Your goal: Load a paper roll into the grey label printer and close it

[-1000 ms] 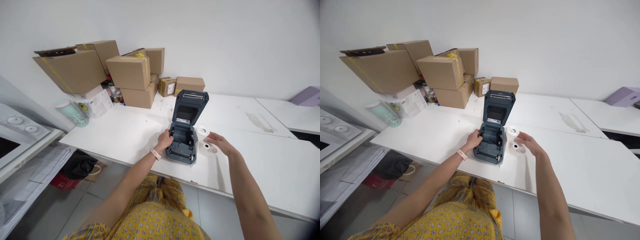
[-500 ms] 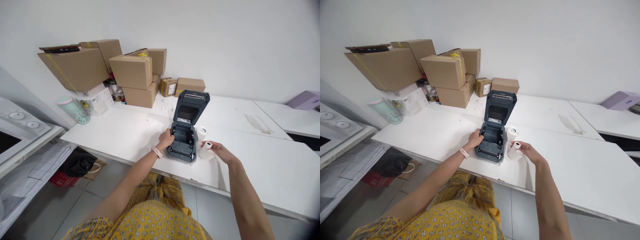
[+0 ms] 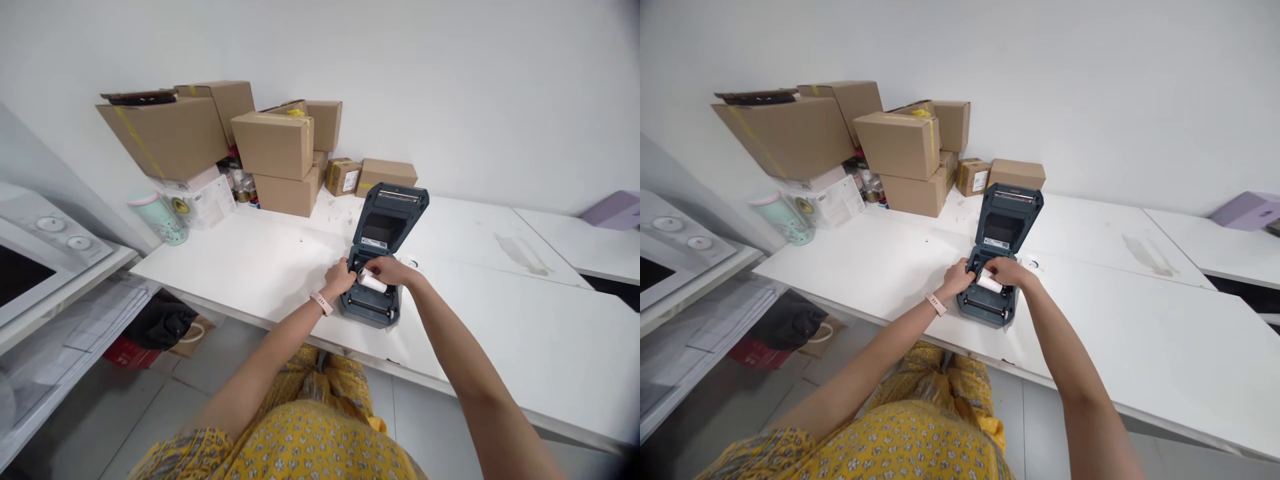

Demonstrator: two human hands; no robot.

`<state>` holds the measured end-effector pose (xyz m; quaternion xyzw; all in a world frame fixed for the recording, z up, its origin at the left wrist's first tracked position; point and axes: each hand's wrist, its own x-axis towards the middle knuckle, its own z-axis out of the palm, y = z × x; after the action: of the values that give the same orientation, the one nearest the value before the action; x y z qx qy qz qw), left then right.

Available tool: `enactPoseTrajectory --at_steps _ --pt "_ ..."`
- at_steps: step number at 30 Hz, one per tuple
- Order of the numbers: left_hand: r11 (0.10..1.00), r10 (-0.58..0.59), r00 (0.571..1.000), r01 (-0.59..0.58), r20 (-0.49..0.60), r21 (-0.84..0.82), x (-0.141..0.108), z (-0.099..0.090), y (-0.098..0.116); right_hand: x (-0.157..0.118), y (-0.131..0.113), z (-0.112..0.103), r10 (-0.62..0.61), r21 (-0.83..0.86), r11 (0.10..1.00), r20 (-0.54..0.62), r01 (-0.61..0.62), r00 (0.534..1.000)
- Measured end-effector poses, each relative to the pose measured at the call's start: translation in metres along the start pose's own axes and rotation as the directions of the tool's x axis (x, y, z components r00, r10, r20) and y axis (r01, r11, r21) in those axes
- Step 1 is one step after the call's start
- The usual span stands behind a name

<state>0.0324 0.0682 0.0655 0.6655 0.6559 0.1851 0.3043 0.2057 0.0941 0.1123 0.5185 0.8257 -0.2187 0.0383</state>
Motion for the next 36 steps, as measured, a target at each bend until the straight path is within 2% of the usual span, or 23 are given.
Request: enactPoseTrajectory --at_steps 6,14,17,19,21,23,25,29,32,36 --pt "0.997 0.057 0.997 -0.059 -0.043 -0.055 -0.002 0.002 0.0 0.013 -0.007 -0.001 0.054 -0.073 0.996 0.087 -0.048 0.995" --pt "0.993 0.103 0.995 -0.103 -0.012 -0.053 0.0 0.003 -0.003 0.019 -0.011 -0.005 0.094 -0.155 0.985 0.136 -0.072 0.986" --pt "0.98 0.164 0.982 -0.174 -0.094 -0.101 -0.006 0.005 -0.005 0.024 -0.008 -0.004 0.098 -0.172 0.982 0.134 -0.075 0.986" --pt "0.946 0.276 0.937 -0.304 -0.214 -0.111 -0.013 0.007 -0.008 0.027 -0.005 -0.004 0.096 -0.174 0.982 0.143 -0.071 0.985" --pt "0.885 0.416 0.854 -0.46 -0.313 -0.079 -0.018 0.01 -0.011 0.029 -0.002 -0.004 0.086 -0.167 0.984 0.159 -0.059 0.984" --pt "0.817 0.532 0.777 -0.575 -0.336 -0.036 -0.022 0.012 -0.013 0.03 0.0 -0.004 0.07 -0.16 0.986 0.167 -0.044 0.983" --pt "0.774 0.603 0.742 -0.633 -0.291 -0.012 -0.025 0.012 -0.015 0.03 0.001 -0.004 0.061 -0.157 0.987 0.163 -0.035 0.985" --pt "0.743 0.656 0.745 -0.666 -0.119 -0.067 -0.034 0.002 -0.017 0.029 0.001 -0.005 0.066 -0.152 0.988 0.166 -0.041 0.984" --pt "0.703 0.703 0.711 -0.698 -0.009 -0.135 -0.042 -0.008 -0.015 0.029 0.002 -0.005 0.07 -0.141 0.989 0.174 -0.045 0.982" --pt "0.657 0.753 0.658 -0.75 0.018 -0.072 -0.04 -0.004 -0.014 0.029 0.002 -0.005 0.076 -0.127 0.99 0.175 -0.054 0.982"
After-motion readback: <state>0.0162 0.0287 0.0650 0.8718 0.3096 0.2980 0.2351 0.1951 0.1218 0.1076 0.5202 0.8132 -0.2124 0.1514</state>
